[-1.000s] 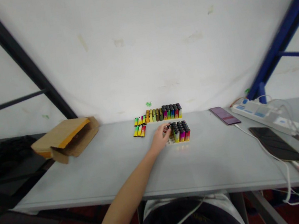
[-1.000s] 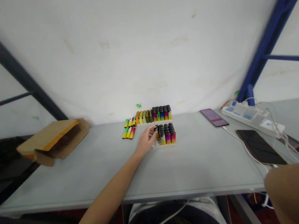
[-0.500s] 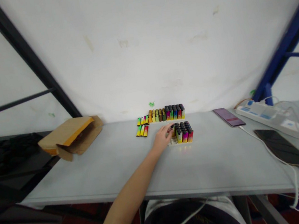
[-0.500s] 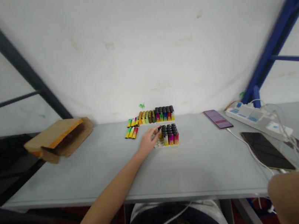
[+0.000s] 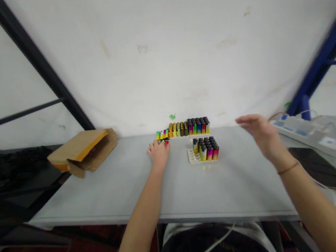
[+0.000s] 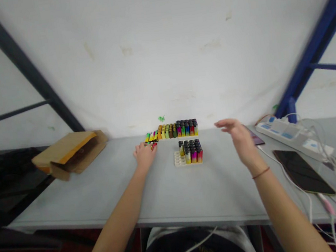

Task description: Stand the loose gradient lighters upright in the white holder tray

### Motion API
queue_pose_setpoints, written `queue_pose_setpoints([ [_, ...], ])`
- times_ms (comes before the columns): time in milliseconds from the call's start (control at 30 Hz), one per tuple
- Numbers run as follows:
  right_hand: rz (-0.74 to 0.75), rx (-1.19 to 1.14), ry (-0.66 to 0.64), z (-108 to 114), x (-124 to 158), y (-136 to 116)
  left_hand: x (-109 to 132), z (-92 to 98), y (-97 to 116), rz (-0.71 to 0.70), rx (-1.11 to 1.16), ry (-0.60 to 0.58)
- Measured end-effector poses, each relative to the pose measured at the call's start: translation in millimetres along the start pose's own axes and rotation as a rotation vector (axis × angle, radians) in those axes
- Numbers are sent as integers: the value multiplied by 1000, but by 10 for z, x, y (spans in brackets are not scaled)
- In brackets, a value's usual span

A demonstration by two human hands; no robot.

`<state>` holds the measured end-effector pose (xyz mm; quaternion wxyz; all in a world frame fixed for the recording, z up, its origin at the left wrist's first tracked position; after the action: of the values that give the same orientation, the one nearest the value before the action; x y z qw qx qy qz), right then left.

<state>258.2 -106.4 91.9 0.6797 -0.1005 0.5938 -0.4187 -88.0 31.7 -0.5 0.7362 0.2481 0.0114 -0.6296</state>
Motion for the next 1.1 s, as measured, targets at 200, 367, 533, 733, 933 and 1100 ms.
queue_pose_setpoints([
  [200, -185, 242, -598, -899, 551, 851, 55, -151, 67, -67, 1, -40],
  [367, -143, 321, -727, -1070, 489, 926, 72, -264, 146, -128, 77, -73],
  [533, -203, 435, -701, -1084, 386, 1001, -12, -311, 228, -158, 433, -98],
  [733, -176, 492, -657, -1112, 469, 1031, 24, -486, 306, 36, 998, -361],
  [933, -131, 507, -675, -1118, 487, 1015, 152, -519, 397, 204, 1246, -494],
  [1100, -115, 507, -661, -1124, 493, 1019, 220, -509, 394, 347, 1303, -516],
])
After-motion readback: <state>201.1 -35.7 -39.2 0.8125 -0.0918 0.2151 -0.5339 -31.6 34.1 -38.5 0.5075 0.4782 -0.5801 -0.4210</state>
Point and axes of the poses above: each hand's wrist, its own x-axis away from the middle knuckle, its own z-axis out of the back of the hand, y = z × x, the point moved 6 cm from there along -x, towards the middle knuckle, and after that the axes turned 8 degrees about z, right-handed, at the moved point
